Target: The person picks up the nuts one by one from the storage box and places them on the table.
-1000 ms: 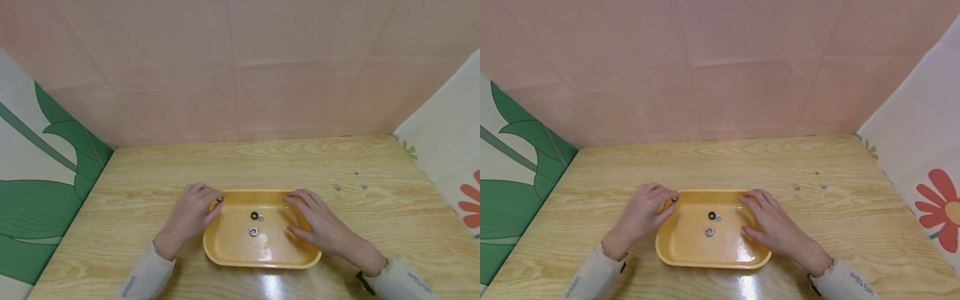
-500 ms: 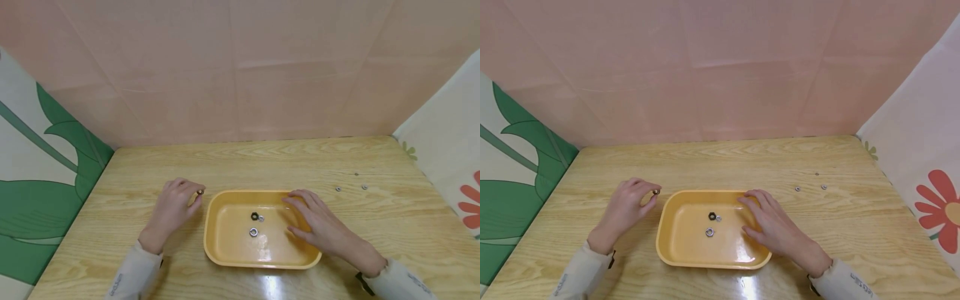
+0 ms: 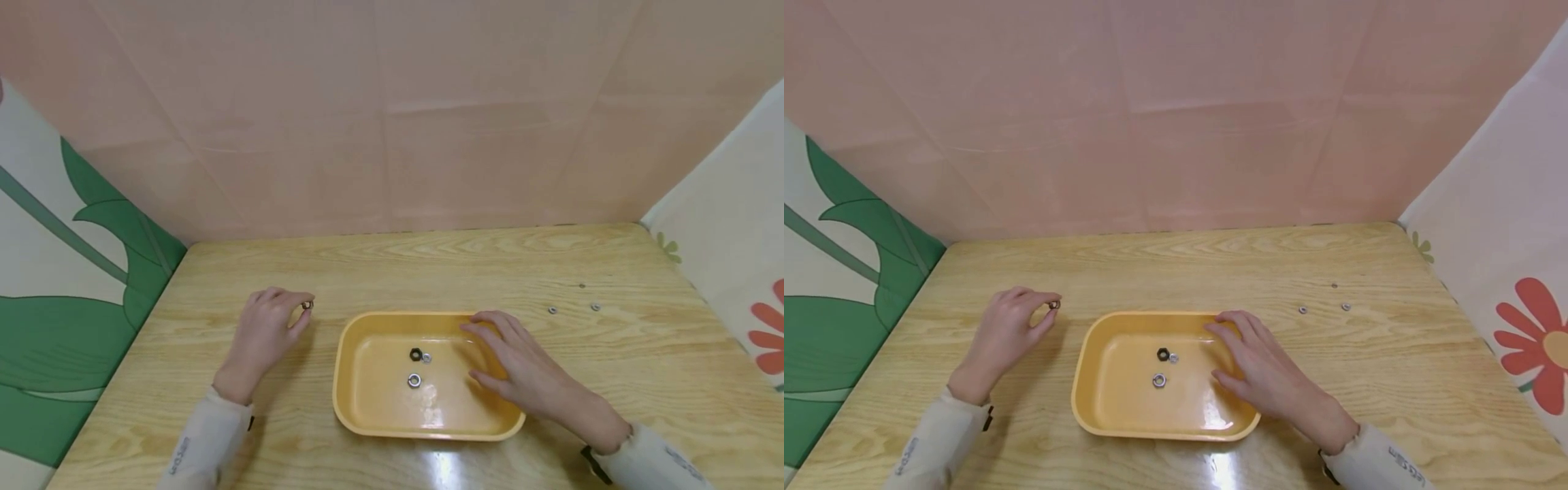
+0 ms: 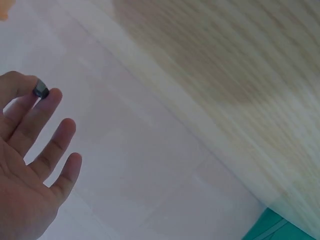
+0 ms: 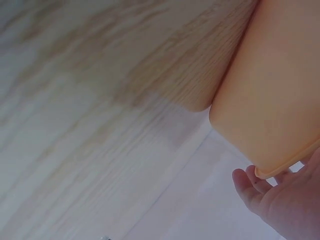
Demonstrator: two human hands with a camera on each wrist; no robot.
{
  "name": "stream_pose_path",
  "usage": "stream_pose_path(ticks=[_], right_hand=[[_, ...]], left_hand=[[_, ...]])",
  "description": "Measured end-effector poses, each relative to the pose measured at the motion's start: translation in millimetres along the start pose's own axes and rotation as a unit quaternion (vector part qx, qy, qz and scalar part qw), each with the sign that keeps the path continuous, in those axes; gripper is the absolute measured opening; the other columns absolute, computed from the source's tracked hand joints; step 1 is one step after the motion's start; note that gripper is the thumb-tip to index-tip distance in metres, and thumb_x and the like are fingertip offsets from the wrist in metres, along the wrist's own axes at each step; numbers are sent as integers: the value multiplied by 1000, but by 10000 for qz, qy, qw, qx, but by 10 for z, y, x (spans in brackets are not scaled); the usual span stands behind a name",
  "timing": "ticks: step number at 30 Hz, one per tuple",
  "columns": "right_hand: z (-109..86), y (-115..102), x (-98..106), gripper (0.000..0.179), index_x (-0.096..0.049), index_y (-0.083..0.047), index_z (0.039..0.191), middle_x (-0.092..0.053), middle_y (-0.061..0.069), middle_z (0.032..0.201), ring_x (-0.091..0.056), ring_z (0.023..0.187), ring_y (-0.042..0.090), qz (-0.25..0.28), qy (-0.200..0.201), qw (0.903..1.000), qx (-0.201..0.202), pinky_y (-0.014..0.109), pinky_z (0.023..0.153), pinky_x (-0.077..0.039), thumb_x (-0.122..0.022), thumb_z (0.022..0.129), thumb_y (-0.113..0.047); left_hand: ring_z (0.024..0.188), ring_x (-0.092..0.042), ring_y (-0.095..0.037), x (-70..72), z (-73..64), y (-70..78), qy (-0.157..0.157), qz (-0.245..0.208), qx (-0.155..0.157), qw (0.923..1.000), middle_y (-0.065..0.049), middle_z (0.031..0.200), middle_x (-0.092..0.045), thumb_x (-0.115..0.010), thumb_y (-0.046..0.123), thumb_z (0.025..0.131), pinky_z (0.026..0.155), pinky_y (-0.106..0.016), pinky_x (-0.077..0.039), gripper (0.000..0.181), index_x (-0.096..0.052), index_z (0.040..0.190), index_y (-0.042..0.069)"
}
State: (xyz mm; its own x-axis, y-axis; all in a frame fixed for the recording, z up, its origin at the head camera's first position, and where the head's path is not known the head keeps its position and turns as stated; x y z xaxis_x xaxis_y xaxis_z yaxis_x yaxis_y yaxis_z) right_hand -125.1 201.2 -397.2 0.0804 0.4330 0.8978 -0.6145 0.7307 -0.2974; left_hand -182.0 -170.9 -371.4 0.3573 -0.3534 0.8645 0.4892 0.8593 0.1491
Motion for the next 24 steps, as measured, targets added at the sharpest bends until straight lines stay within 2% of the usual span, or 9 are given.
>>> stream_pose_path(ticks=[9, 16, 24], right_hand=[[0, 1, -11, 69, -52, -4, 138, -49, 15, 137, -45, 128, 33, 34, 28, 10000, 43, 56, 104, -43, -82, 79, -24], [2, 11, -18, 68, -53, -4, 138, -49, 14, 137, -44, 128, 32, 75, -36, 10000, -31, 56, 104, -43, -83, 79, -24], [-3, 16, -24, 67, -54, -6, 137, -49, 13, 136, -44, 127, 31, 101, -69, 9999, -69, 56, 104, -43, -83, 79, -24]], left_hand=[[92, -67, -33, -56, -38, -184, -301, 186, 294, 9989, -10, 97, -77, -76, 9, 88, 90, -55, -48, 22, -75, 109, 7], [90, -67, -33, -131, -97, -327, -709, 417, 564, 9950, -10, 95, -76, -74, 10, 89, 86, -55, -50, 21, -74, 110, 7], [85, -67, -33, -184, -142, -407, -777, 412, 587, 9944, -10, 90, -76, -76, 12, 88, 80, -54, -51, 20, -75, 107, 6]])
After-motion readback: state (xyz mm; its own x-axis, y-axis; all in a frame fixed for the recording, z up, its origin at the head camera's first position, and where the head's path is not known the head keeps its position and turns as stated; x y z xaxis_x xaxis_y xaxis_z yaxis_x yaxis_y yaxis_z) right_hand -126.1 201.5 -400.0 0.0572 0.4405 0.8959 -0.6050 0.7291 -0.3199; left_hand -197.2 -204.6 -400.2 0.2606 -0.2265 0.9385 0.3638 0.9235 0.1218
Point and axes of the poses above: each hand's wrist, its own z-axis towards the middle knuckle, its own x-axis out of the back of the hand, y = z × x, the point moved 3 cm from there along z, towards the middle knuckle
